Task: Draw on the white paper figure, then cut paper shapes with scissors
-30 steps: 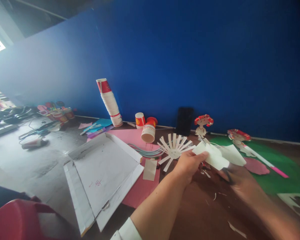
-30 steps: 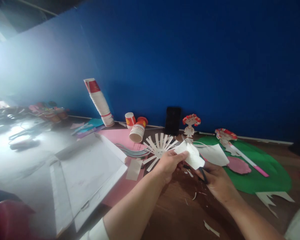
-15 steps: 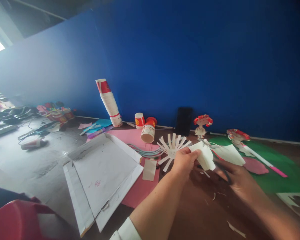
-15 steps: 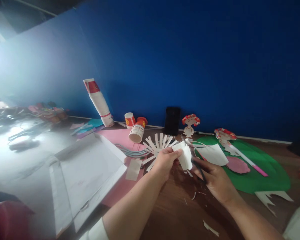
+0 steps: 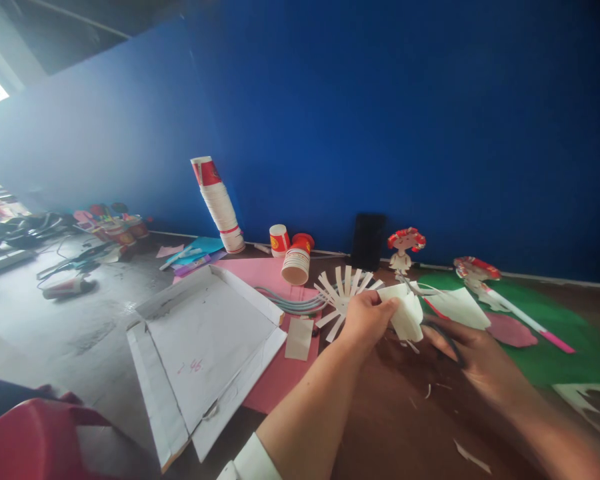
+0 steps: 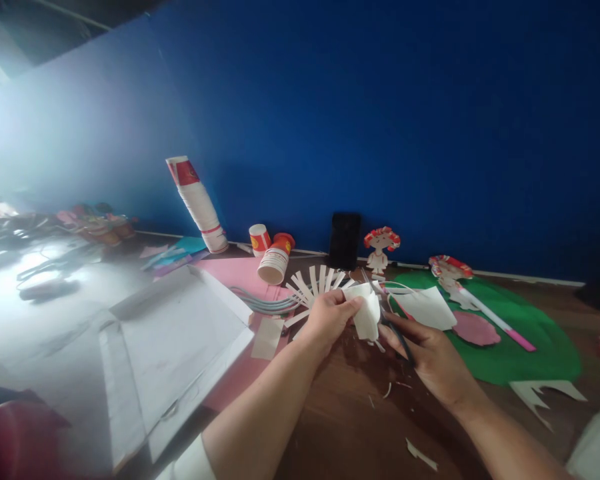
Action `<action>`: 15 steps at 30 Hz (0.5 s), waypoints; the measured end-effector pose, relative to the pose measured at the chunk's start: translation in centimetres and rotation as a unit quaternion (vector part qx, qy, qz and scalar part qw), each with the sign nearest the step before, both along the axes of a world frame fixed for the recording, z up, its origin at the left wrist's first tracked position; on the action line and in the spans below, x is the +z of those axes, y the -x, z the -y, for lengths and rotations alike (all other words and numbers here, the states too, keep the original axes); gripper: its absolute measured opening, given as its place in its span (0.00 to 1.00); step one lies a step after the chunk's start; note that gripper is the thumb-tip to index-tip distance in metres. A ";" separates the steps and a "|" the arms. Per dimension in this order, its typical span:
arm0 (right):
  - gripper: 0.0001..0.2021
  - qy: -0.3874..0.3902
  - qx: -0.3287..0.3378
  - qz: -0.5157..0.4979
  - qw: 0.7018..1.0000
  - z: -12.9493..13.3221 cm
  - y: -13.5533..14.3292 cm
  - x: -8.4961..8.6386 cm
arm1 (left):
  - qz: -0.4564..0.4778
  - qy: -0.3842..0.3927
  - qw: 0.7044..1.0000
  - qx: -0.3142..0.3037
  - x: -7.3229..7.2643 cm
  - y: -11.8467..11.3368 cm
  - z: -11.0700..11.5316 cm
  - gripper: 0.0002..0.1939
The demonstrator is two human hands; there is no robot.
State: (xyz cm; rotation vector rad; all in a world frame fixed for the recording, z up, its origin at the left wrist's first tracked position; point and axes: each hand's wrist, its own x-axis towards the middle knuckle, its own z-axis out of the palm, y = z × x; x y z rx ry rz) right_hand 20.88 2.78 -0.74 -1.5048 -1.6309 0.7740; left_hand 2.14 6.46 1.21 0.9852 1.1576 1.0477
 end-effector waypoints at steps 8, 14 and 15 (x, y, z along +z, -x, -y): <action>0.31 0.063 0.007 -0.006 0.998 0.2 0.1 0.5 | -0.033 -0.046 0.998 -0.010 -0.7 0.5 -0.5 0.11; 0.26 0.045 0.018 -0.014 0.999 0.3 0.0 0.4 | -0.028 -0.044 0.998 -0.017 -0.5 0.6 -0.4 0.08; 0.25 0.042 0.019 -0.014 0.999 0.3 0.1 0.5 | -0.029 -0.044 0.998 -0.019 -0.5 0.6 -0.4 0.08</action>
